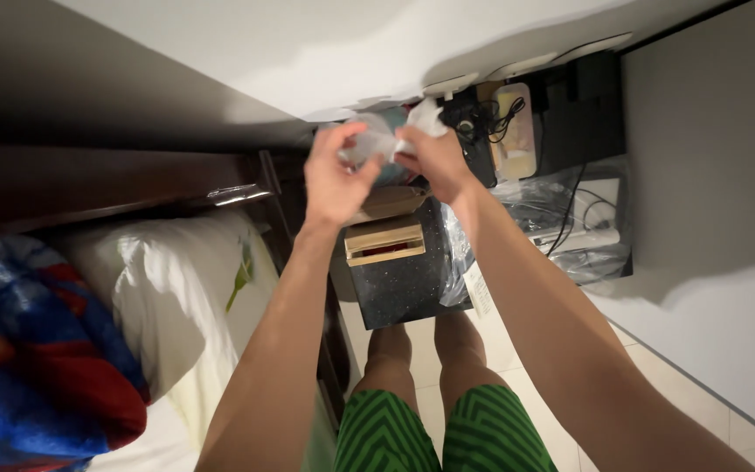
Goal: The recorder is tidying up and moving various objects between a bed and a bedside table.
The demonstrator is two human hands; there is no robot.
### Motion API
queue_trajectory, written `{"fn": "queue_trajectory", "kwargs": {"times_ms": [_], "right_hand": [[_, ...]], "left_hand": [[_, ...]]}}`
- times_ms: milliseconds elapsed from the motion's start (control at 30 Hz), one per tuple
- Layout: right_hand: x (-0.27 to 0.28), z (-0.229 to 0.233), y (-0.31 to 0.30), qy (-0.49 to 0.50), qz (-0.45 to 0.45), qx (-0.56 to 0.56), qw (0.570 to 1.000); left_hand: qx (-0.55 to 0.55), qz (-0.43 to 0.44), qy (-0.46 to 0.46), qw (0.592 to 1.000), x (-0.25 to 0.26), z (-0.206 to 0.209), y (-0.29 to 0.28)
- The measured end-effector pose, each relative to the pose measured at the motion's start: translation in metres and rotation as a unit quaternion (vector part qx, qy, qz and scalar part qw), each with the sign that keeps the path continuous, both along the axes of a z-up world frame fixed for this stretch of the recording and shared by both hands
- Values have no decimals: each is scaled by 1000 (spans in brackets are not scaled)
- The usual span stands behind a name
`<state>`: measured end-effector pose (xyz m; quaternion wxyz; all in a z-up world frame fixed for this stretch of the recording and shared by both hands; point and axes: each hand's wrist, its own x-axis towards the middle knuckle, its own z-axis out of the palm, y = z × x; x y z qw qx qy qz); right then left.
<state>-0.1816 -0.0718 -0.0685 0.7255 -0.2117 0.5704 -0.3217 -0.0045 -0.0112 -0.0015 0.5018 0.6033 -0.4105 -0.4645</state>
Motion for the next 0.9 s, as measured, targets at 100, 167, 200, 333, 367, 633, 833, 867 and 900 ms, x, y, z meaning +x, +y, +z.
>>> {"fn": "queue_trajectory", "kwargs": {"times_ms": [100,167,200,333,367,633,833,867,900], "right_hand": [[-9,-40,10,37,49,0,998],[-17,-43,20,181,96,12,979],[-19,-35,20,184,93,13,978],[-22,-8,25,391,265,-183,862],[-21,-2,26,423,342,-276,792],[-21,38,37,460,255,-483,700],[-35,-1,58,345,296,-405,793],[-37,-2,63,281,292,-455,793],[-40,5,68,283,289,-453,794]], "left_hand": [[162,-121,-247,948,1,-12,-2],[280,-129,-185,933,-2,-22,3],[280,-133,-183,933,-1,-30,4],[281,-242,-333,867,-4,-47,13],[275,-255,-357,855,-5,-47,15],[156,-127,-413,888,-38,-33,12],[14,-208,-371,905,-57,-32,34],[28,-227,-349,909,-62,-35,38],[26,-231,-348,908,-63,-36,39]]}}
